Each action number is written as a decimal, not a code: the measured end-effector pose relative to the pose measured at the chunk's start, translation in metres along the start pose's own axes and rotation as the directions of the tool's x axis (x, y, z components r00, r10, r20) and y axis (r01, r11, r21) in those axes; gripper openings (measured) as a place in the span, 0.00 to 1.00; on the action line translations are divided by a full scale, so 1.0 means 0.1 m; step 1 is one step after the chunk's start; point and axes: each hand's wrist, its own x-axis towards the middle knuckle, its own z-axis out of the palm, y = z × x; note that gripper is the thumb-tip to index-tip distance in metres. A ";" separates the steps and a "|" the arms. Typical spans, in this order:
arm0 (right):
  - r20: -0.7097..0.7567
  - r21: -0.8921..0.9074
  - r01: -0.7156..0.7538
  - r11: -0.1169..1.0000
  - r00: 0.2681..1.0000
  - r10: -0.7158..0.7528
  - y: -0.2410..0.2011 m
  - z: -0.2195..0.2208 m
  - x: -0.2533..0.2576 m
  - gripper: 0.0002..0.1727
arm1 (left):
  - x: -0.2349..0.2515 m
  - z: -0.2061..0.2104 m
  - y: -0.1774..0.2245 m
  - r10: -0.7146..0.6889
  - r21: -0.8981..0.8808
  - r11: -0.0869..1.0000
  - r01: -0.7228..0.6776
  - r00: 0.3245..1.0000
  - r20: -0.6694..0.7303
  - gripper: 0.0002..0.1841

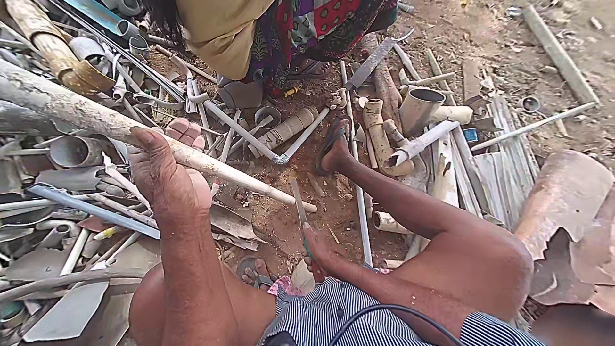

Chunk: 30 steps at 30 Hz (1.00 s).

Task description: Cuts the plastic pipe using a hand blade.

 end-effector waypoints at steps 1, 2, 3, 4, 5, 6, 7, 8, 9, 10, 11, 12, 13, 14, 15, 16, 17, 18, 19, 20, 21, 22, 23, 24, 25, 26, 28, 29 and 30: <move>0.052 0.027 0.091 0.995 0.994 -0.092 -0.23 0.21 -0.10 0.31 | -0.01 0.04 0.00 0.010 -0.008 1.000 -0.010 1.000 0.002 0.13; 0.096 0.056 0.188 0.981 0.977 -0.193 -0.49 0.42 -0.22 0.31 | -0.02 0.08 -0.01 0.017 -0.011 1.000 -0.017 1.000 0.001 0.14; 0.151 0.077 0.278 0.958 0.946 -0.286 -0.76 0.60 -0.36 0.31 | -0.03 0.11 -0.02 0.013 -0.009 1.000 -0.014 1.000 -0.004 0.14; 0.217 0.075 0.369 0.926 0.901 -0.377 -0.99 0.73 -0.48 0.30 | -0.02 0.12 -0.02 0.004 0.003 1.000 -0.004 1.000 -0.005 0.15; 0.277 0.048 0.446 0.894 0.854 -0.441 -1.14 0.79 -0.57 0.28 | -0.02 0.12 -0.03 -0.004 0.016 1.000 0.004 1.000 0.005 0.15; 0.313 0.023 0.490 0.871 0.824 -0.472 -1.20 0.81 -0.62 0.28 | -0.01 0.10 -0.03 -0.010 0.025 1.000 0.010 1.000 0.024 0.17; 0.322 -0.002 0.507 0.862 0.817 -0.479 -1.16 0.76 -0.62 0.28 | -0.01 0.08 -0.02 -0.020 0.022 1.000 0.018 0.999 0.051 0.19; 0.304 -0.029 0.493 0.870 0.833 -0.462 -1.04 0.66 -0.56 0.28 | 0.00 0.08 -0.01 -0.021 0.012 1.000 0.020 0.998 0.065 0.20; 0.256 -0.039 0.429 0.903 0.877 -0.406 -0.85 0.52 -0.44 0.29 | 0.02 0.09 -0.02 -0.020 0.002 1.000 0.020 0.998 0.052 0.21; 0.194 -0.032 0.320 0.947 0.931 -0.308 -0.60 0.35 -0.28 0.30 | 0.04 0.07 -0.02 -0.023 -0.005 1.000 0.023 0.999 0.036 0.20; 0.119 -0.008 0.184 0.983 0.976 -0.182 -0.33 0.18 -0.13 0.30 | 0.05 0.05 -0.03 -0.024 -0.010 1.000 0.024 1.000 0.020 0.19; 0.051 0.018 0.053 0.998 0.997 -0.053 -0.09 0.02 -0.02 0.31 | 0.05 0.04 -0.04 -0.026 -0.014 1.000 0.026 1.000 -0.006 0.18; 0.008 0.041 -0.049 0.998 0.999 0.049 0.08 -0.10 0.04 0.30 | 0.05 0.03 -0.04 -0.026 -0.027 0.999 0.025 0.999 -0.024 0.17; -0.020 0.058 -0.093 0.994 0.995 0.095 0.16 -0.16 0.08 0.30 | 0.04 0.05 -0.04 -0.030 -0.045 0.999 0.028 0.998 -0.048 0.16; -0.031 0.069 -0.091 0.993 0.995 0.094 0.16 -0.13 0.06 0.30 | 0.03 0.06 -0.04 -0.038 -0.063 0.998 0.033 0.996 -0.077 0.14; -0.029 0.072 -0.046 0.996 0.998 0.048 0.08 -0.02 0.01 0.30 | 0.01 0.08 -0.03 -0.047 -0.071 0.997 0.040 0.993 -0.105 0.13; -0.003 0.061 0.045 0.997 0.999 -0.045 -0.06 0.15 -0.08 0.30 | -0.01 0.11 -0.02 -0.053 -0.072 0.996 0.044 0.989 -0.136 0.13; 0.041 0.053 0.158 0.986 0.986 -0.161 -0.26 0.34 -0.19 0.30 | -0.02 0.13 -0.02 -0.054 -0.068 0.997 0.044 0.985 -0.162 0.12; 0.101 0.060 0.255 0.965 0.960 -0.260 -0.47 0.54 -0.32 0.30 | -0.02 0.14 -0.02 -0.055 -0.061 0.997 0.044 0.980 -0.189 0.11; 0.169 0.071 0.334 0.940 0.924 -0.342 -0.68 0.70 -0.44 0.30 | -0.01 0.15 -0.02 -0.051 -0.060 0.997 0.039 0.975 -0.217 0.10; 0.239 0.090 0.385 0.919 0.887 -0.395 -0.85 0.81 -0.52 0.30 | 0.00 0.14 -0.03 -0.054 -0.062 0.997 0.040 0.969 -0.239 0.08; 0.295 0.101 0.395 0.913 0.864 -0.407 -0.96 0.84 -0.58 0.30 | 0.01 0.13 -0.03 -0.063 -0.056 0.997 0.051 0.968 -0.245 0.08; 0.322 0.112 0.386 0.916 0.858 -0.400 -0.99 0.80 -0.60 0.29 | 0.02 0.12 -0.03 -0.081 -0.051 0.996 0.071 0.970 -0.228 0.08; 0.315 0.125 0.378 0.918 0.862 -0.398 -0.97 0.71 -0.59 0.29 | 0.02 0.12 -0.02 -0.096 -0.047 0.995 0.089 0.977 -0.192 0.09; 0.269 0.148 0.372 0.916 0.876 -0.399 -0.90 0.57 -0.54 0.28 | 0.01 0.11 -0.02 -0.101 -0.050 0.994 0.095 0.985 -0.141 0.11; 0.193 0.176 0.367 0.913 0.897 -0.398 -0.81 0.39 -0.47 0.27 | 0.00 0.12 -0.03 -0.100 -0.069 0.993 0.094 0.991 -0.092 0.15; 0.022 0.152 0.404 0.902 0.911 -0.411 -0.67 -0.03 -0.29 0.22 | -0.04 0.17 -0.05 -0.066 -0.102 0.993 0.066 0.998 0.008 0.23; -0.052 0.107 0.450 0.887 0.893 -0.447 -0.62 -0.24 -0.20 0.18 | -0.07 0.20 -0.06 -0.046 -0.103 0.993 0.054 0.996 0.078 0.25; -0.110 0.066 0.498 0.865 0.865 -0.490 -0.61 -0.41 -0.15 0.14 | -0.13 0.24 -0.07 -0.025 -0.089 0.995 0.038 0.989 0.145 0.24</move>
